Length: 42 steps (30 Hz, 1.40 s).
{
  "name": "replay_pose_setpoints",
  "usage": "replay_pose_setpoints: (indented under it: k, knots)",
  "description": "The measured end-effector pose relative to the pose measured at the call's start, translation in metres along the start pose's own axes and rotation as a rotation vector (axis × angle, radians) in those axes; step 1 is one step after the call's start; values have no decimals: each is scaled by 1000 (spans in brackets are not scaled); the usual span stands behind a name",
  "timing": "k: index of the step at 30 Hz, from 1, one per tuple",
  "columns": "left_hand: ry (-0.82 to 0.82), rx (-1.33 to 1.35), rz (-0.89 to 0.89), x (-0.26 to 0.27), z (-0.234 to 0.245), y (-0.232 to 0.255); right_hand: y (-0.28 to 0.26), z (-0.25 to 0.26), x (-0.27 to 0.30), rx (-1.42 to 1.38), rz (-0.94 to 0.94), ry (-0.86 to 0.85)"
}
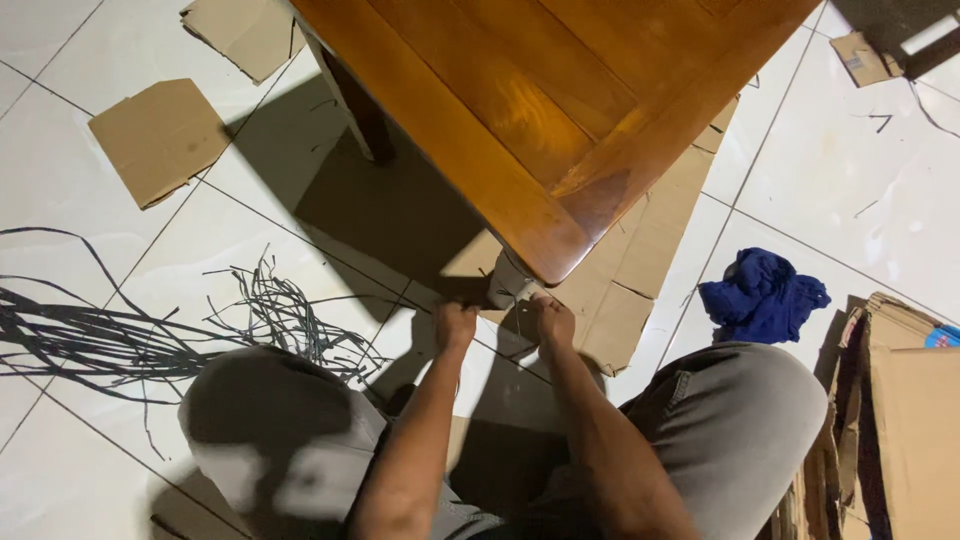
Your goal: The person wraps the legs of a wooden chair with thin black strands and places a piece of cardboard on top of the chair seat.
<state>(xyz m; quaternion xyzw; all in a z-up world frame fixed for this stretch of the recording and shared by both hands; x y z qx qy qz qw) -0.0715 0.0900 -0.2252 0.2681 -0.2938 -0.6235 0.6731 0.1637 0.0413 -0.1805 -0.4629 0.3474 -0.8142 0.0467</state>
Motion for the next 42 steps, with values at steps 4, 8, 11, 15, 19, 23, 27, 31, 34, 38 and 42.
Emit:
replay_pose_setpoints:
  k: [4, 8, 11, 15, 19, 23, 27, 31, 34, 38, 42]
  knots:
    - [-47, 188, 194, 22, 5, 32, 30, -2, -5, -19, 8, -15]
    - [-40, 390, 284, 29, -31, 19, 17, 5, 54, 162, 112, -76]
    - [2, 603, 403, 41, -38, 13, 34, -4, 74, 235, 156, -123]
    - [3, 760, 465, 54, -22, 38, 25, 3, 119, 412, 176, -137]
    - [-36, 786, 490, 62, -17, 43, 7, 6, 144, 642, 327, -116]
    - [-147, 896, 468, 58, -47, 26, -14, 11, 182, 770, 451, -111]
    - [-229, 900, 483, 63, -36, 30, -9, 6, 173, 803, 517, -149]
    - [-184, 810, 468, 66, -33, 27, 15, -1, 138, 930, 427, -124]
    - [-148, 741, 427, 67, -26, 26, -7, 10, 146, 979, 386, 9]
    - [-121, 782, 388, 74, -9, 36, -50, 22, 167, 507, 526, -1]
    - [-83, 664, 389, 66, -36, 2, -44, 11, 144, 328, 496, -67]
Point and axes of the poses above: each hand's wrist, its own x-axis away from the middle knuckle, its own z-axis out of the back of the hand, y = z × x, the point moved 6 cm from there along -x, towards the middle knuckle, and after that the axes turned 13 degrees about -z, right-handed, at the moved point
